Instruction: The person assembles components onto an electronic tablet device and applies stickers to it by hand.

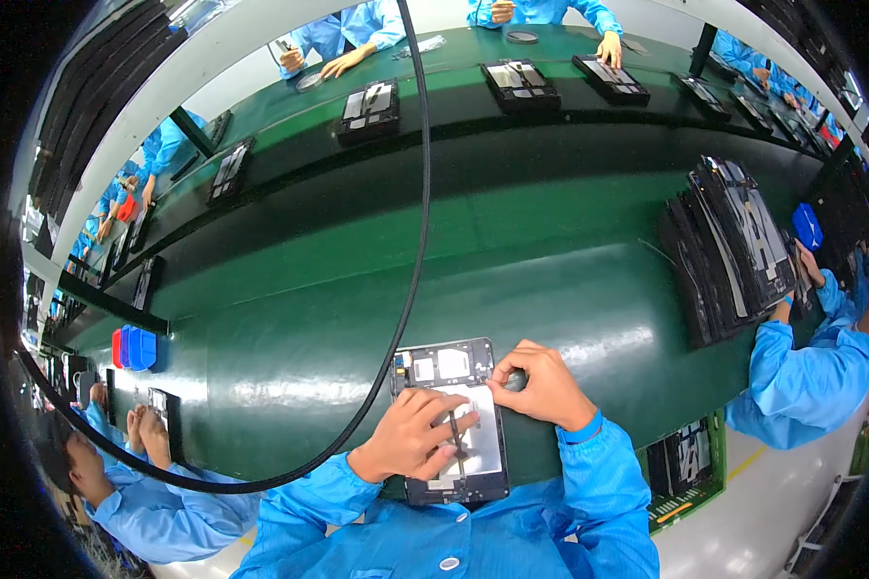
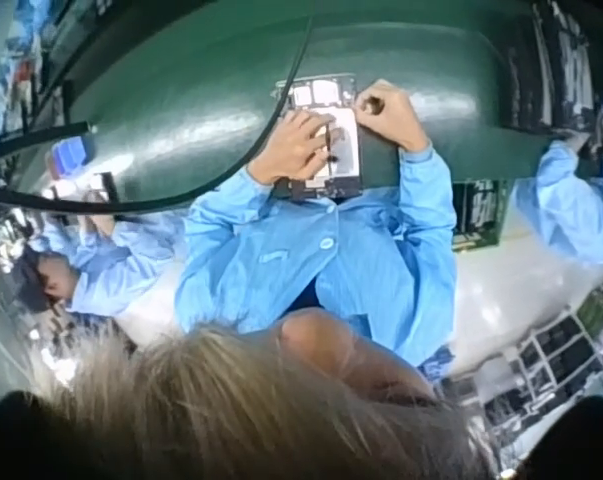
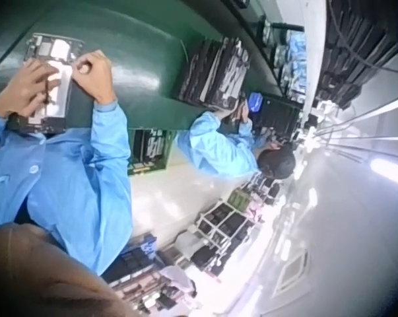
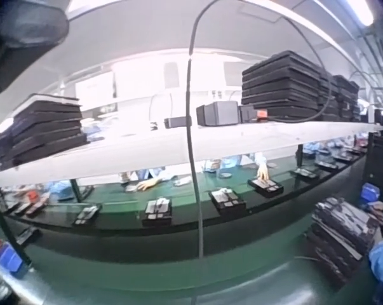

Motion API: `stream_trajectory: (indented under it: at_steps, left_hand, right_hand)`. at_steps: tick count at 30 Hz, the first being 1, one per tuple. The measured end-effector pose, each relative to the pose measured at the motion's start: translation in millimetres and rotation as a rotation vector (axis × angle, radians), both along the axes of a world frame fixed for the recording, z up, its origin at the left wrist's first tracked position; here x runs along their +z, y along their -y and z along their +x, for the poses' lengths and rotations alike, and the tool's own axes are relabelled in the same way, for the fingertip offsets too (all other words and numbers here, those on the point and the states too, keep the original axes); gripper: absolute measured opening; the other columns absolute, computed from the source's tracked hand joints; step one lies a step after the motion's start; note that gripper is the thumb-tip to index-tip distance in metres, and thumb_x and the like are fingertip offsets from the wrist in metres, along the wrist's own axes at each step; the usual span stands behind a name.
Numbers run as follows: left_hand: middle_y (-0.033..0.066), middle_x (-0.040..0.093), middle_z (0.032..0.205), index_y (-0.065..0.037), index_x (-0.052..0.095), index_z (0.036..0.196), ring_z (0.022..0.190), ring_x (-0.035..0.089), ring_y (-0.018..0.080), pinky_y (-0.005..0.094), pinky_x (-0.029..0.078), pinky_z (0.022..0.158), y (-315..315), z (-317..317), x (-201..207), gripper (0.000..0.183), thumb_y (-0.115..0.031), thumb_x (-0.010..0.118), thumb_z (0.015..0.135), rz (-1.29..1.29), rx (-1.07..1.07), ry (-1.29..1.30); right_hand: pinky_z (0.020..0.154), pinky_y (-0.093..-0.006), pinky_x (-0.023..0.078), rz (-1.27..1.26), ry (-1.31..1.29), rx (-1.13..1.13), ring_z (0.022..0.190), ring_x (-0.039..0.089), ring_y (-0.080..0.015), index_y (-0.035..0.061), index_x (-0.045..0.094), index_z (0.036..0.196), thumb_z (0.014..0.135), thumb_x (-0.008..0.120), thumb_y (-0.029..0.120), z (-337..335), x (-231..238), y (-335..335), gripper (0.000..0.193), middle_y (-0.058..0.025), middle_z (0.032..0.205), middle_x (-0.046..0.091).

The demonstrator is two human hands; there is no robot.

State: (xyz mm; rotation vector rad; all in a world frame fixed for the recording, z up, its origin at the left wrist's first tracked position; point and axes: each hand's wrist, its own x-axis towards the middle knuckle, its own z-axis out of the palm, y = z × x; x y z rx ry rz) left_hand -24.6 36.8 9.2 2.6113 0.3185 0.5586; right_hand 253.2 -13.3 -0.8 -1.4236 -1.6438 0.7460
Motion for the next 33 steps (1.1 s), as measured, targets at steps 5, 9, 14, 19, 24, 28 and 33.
stream_trajectory:
  at_steps: [5, 9, 14, 19, 24, 28, 33]
  left_hand:
    - [0.0134, 0.065, 0.145, -0.01, 0.073, 0.142, 0.115, 0.061, 0.0328, 0.0457, 0.045, 0.094, 4.9, 11.7, 2.5, 0.055, -0.032, 0.068, 0.091, 0.038, 0.078, -0.07]
    - [0.015, 0.064, 0.147, -0.01, 0.073, 0.141, 0.117, 0.061, 0.0329, 0.0456, 0.044, 0.095, 6.3, 13.5, 3.5, 0.052, -0.033, 0.069, 0.094, 0.05, 0.086, -0.111]
    - [0.0154, 0.063, 0.149, -0.011, 0.073, 0.14, 0.117, 0.061, 0.0328, 0.0456, 0.044, 0.095, 7.0, 14.9, 5.6, 0.051, -0.034, 0.069, 0.095, 0.047, 0.082, -0.138]
    - [0.0154, 0.063, 0.15, -0.01, 0.073, 0.139, 0.118, 0.061, 0.0327, 0.0464, 0.045, 0.098, 5.0, 15.6, 3.4, 0.05, -0.035, 0.068, 0.096, 0.058, 0.078, -0.12]
    - [0.0169, 0.065, 0.144, -0.007, 0.073, 0.135, 0.117, 0.064, 0.0338, 0.0464, 0.047, 0.098, 7.2, 20.6, 6.6, 0.05, -0.034, 0.074, 0.093, 0.027, 0.096, -0.059]
    - [0.0172, 0.067, 0.138, -0.004, 0.073, 0.131, 0.116, 0.066, 0.0335, 0.0453, 0.049, 0.099, 7.3, 25.2, 7.2, 0.049, -0.031, 0.078, 0.091, 0.01, 0.109, -0.033]
    - [0.0137, 0.07, 0.134, -0.006, 0.075, 0.13, 0.117, 0.065, 0.0318, 0.0462, 0.049, 0.099, 8.1, 24.2, -2.0, 0.047, -0.032, 0.075, 0.092, 0.111, 0.136, -0.004]
  right_hand:
    - [0.064, -0.0347, 0.05, -0.031, -0.005, -0.019, 0.078, 0.068, -0.0205, 0.0067, 0.079, 0.082, 0.079, 0.09, 0.014, -0.7, 0.2, 1.0, 0.014, -0.0038, 0.079, 0.076]
    - [0.064, -0.0344, 0.049, -0.036, -0.001, -0.034, 0.077, 0.067, -0.02, 0.0068, 0.079, 0.082, 0.079, 0.09, 0.014, -1.2, 2.1, 2.2, 0.014, -0.0036, 0.08, 0.076]
    - [0.064, -0.0343, 0.049, -0.031, -0.014, -0.038, 0.077, 0.067, -0.0194, 0.0069, 0.079, 0.082, 0.079, 0.091, 0.015, -1.0, -2.1, 3.0, 0.014, -0.0037, 0.08, 0.076]
    - [0.065, -0.0347, 0.05, -0.041, -0.007, -0.036, 0.078, 0.068, -0.0201, 0.0066, 0.079, 0.082, 0.079, 0.091, 0.014, -1.1, 0.5, 2.4, 0.014, -0.0042, 0.08, 0.076]
    - [0.066, -0.0353, 0.051, -0.023, -0.015, -0.03, 0.079, 0.069, -0.0207, 0.0061, 0.08, 0.082, 0.078, 0.09, 0.013, -1.3, -1.7, 2.5, 0.013, -0.0046, 0.08, 0.076]
    - [0.066, -0.0342, 0.051, -0.015, -0.025, -0.048, 0.078, 0.069, -0.0202, 0.0059, 0.08, 0.084, 0.082, 0.09, 0.013, -3.6, 2.1, 2.0, 0.013, -0.0051, 0.081, 0.076]
    - [0.063, -0.0331, 0.047, 0.001, -0.048, -0.076, 0.074, 0.065, -0.0185, 0.0055, 0.08, 0.091, 0.089, 0.089, 0.014, -10.3, 3.6, -5.7, 0.012, -0.0057, 0.083, 0.075]
